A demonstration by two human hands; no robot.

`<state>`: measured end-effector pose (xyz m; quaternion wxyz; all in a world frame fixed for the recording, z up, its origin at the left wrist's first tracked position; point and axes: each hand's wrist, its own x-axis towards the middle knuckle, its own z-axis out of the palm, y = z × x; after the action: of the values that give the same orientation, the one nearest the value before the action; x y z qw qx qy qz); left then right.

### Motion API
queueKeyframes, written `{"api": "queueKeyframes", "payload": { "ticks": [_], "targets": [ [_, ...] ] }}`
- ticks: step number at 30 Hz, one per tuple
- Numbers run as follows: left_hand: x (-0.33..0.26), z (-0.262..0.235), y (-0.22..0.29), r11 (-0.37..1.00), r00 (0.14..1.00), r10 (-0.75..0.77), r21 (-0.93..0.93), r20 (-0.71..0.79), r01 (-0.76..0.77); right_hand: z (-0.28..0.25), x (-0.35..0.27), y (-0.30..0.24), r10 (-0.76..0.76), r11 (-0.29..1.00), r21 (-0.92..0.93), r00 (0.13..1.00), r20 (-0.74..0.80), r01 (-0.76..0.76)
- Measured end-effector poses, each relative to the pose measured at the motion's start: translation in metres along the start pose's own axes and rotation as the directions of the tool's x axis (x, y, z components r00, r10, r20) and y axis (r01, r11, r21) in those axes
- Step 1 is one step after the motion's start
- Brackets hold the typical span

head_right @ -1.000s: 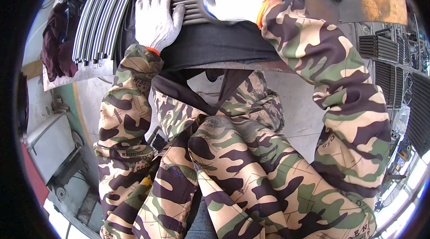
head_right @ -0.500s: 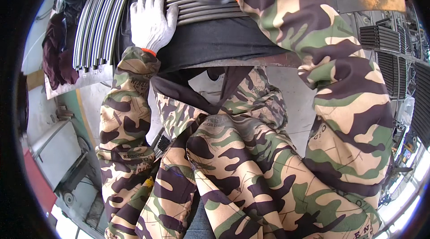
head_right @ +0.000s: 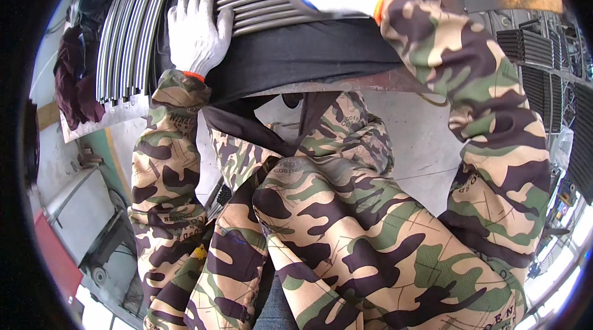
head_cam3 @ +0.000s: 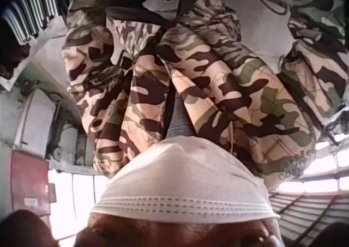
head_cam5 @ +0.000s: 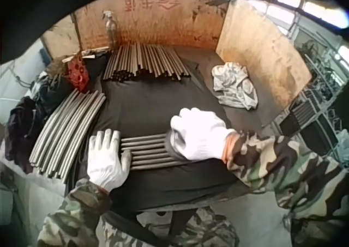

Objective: The recorder is sanding several cylindrical metal tubes using a handheld pneumatic orbital sander on a workbench.

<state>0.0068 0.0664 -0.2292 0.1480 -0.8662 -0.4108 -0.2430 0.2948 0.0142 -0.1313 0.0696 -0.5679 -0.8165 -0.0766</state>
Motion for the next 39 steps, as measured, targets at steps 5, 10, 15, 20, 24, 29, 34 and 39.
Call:
{"api": "queueKeyframes", "payload": {
  "ticks": [5, 10, 15, 20, 24, 29, 34, 39],
  "targets": [
    [-0.008, -0.001, -0.005, 0.999, 0.999, -0.001, 0.044, 0.032, -0.001, 0.008, 0.000, 0.015, 0.008, 1.000, 0.017, 1.000, -0.026, -0.008],
    [0.001, -0.004, -0.001, 0.999, 0.997, -0.003, 0.037, 0.079, 0.001, 0.006, -0.009, 0.026, -0.035, 0.999, 0.023, 0.998, -0.047, 0.036],
    [-0.006, -0.006, -0.004, 0.998, 0.991, -0.031, 0.054, 0.127, 0.024, -0.003, -0.020, 0.017, -0.077, 0.996, 0.055, 0.994, 0.078, 0.072],
    [-0.002, -0.003, -0.006, 0.997, 0.994, -0.003, 0.075, 0.109, -0.005, 0.000, -0.011, 0.025, -0.024, 1.000, 0.018, 1.000, 0.007, 0.024],
    [-0.001, -0.003, -0.005, 0.998, 0.984, -0.032, 0.052, 0.176, 0.023, -0.004, -0.015, 0.021, -0.079, 0.996, 0.053, 0.991, 0.107, 0.074],
    [-0.004, -0.002, -0.005, 0.998, 0.995, 0.009, 0.054, 0.098, -0.014, -0.003, -0.007, 0.029, 0.002, 0.999, 0.034, 0.995, 0.102, -0.005],
    [-0.001, -0.001, -0.007, 0.997, 0.998, 0.067, 0.047, 0.014, -0.067, 0.003, -0.005, 0.036, 0.043, 0.999, 0.003, 0.996, 0.078, -0.044],
    [-0.007, -0.006, -0.008, 0.999, 0.995, 0.031, 0.041, 0.097, -0.035, -0.003, -0.016, 0.017, -0.041, 0.997, 0.069, 0.990, 0.137, 0.031]
  ]
}}
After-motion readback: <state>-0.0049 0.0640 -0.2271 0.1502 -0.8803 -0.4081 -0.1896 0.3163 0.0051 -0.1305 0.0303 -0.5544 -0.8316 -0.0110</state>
